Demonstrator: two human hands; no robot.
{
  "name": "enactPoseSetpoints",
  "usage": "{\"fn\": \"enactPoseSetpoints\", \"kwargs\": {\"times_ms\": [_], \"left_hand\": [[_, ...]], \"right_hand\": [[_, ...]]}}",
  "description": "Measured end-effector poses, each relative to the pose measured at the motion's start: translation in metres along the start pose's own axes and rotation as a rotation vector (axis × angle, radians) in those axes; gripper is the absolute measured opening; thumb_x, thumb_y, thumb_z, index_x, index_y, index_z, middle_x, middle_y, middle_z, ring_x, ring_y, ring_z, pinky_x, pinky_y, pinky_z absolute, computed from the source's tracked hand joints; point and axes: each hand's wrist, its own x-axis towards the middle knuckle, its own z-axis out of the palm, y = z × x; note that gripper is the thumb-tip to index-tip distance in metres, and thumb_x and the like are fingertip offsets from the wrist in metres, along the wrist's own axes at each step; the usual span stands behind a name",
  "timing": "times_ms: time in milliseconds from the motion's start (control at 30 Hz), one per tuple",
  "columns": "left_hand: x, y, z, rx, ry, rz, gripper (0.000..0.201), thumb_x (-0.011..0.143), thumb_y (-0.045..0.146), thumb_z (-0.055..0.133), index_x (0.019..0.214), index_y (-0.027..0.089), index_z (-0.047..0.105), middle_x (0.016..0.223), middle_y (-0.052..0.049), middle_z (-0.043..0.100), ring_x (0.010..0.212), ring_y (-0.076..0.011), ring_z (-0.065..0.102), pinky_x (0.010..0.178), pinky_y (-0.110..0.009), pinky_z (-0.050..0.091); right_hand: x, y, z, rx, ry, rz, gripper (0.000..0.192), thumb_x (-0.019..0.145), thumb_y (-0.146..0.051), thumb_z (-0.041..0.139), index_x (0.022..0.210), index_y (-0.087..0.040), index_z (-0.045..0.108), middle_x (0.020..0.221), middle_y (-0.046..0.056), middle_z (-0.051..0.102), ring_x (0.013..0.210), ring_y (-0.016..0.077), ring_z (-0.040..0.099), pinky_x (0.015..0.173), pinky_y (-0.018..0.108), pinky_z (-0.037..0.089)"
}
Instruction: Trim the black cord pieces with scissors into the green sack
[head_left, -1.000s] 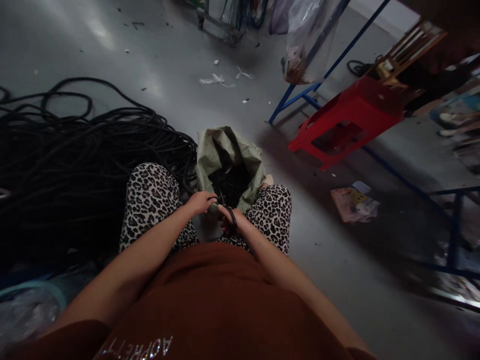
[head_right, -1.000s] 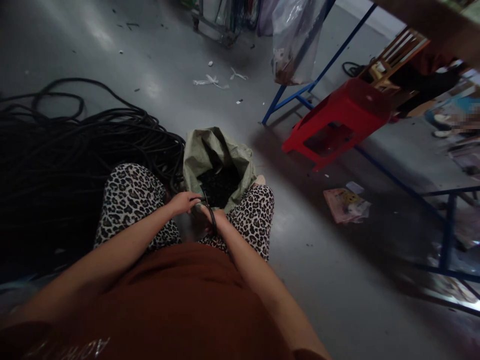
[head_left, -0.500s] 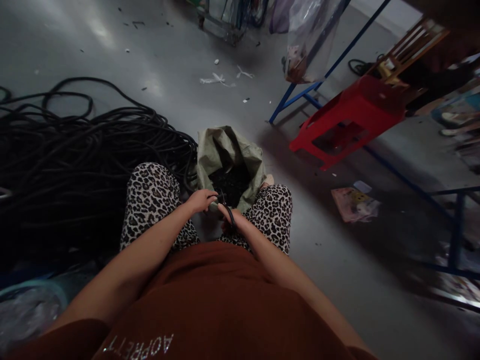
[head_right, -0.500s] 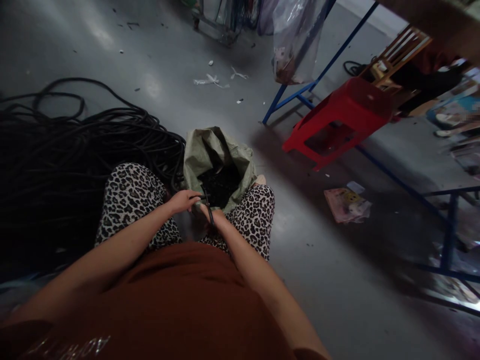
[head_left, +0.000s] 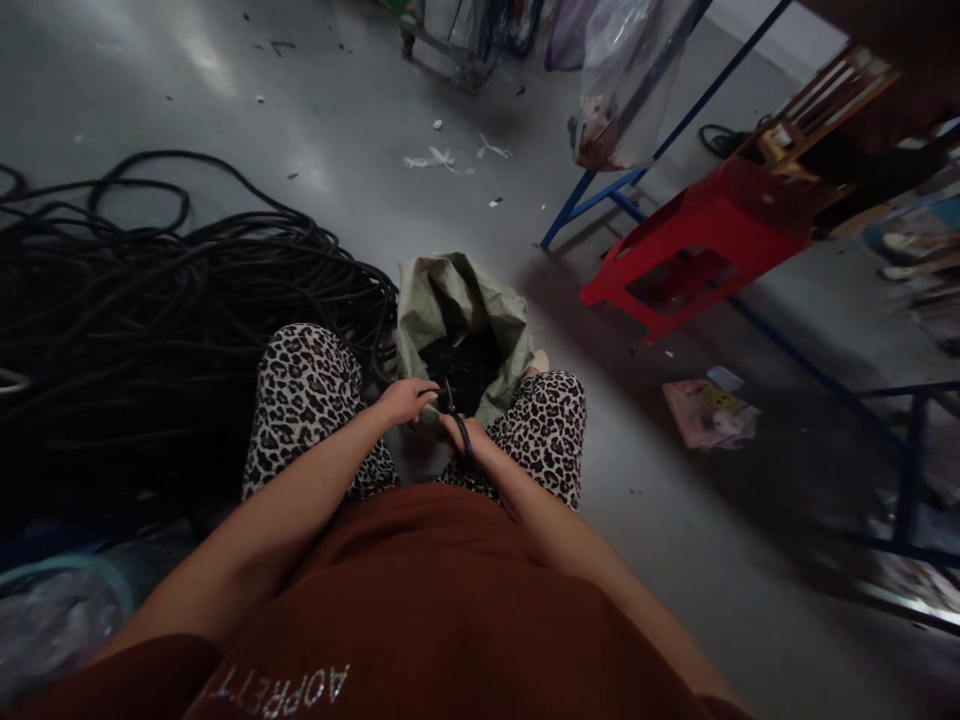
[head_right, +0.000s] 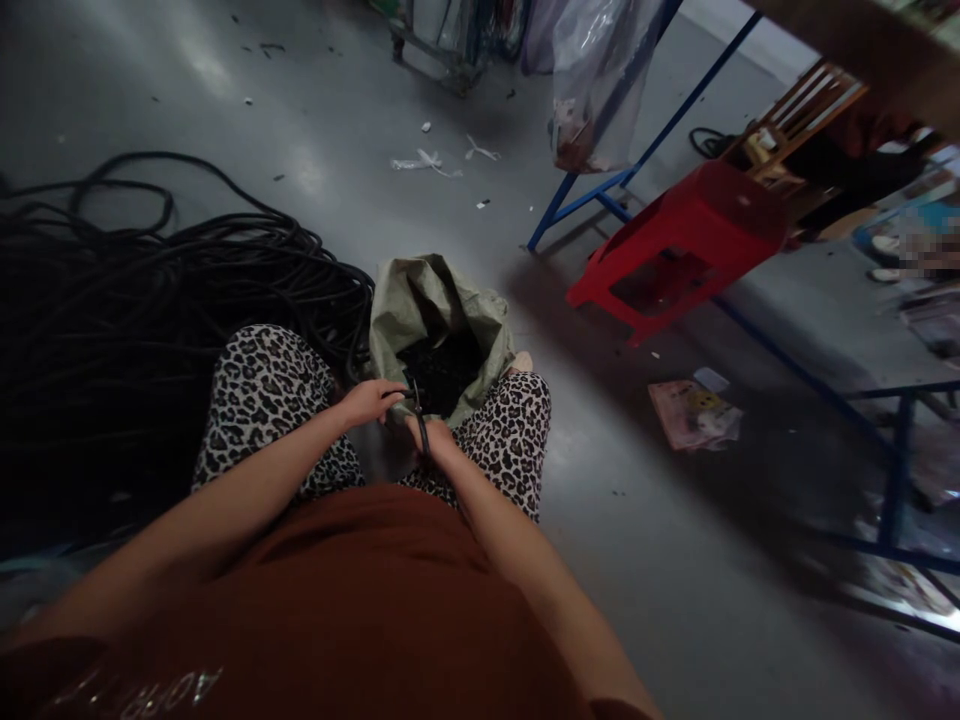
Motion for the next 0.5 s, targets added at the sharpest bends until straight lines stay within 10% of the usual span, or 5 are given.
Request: {"fn": "enactPoseSetpoints", "kwargs": {"times_ms": [500], "left_hand": [[0.0022,-0.0028,0.0013,0.013,0.018,0.010,0.037,0.087,0.040,0.042,0.114,0.023,0.061,0.108,-0.001,0.066,0.046,-0.0053,0.056,0.068,-0.021,0.047]], "right_hand": [[0.0002,0.0003,-0.0002,-0.083,0.101,-0.049,0.046,0.080,-0.052,0.051,0.070,-0.010,0.065,0.044,0.003,0.053,0.037,0.0125,0.049,0.035,0.020,0.038]]}}
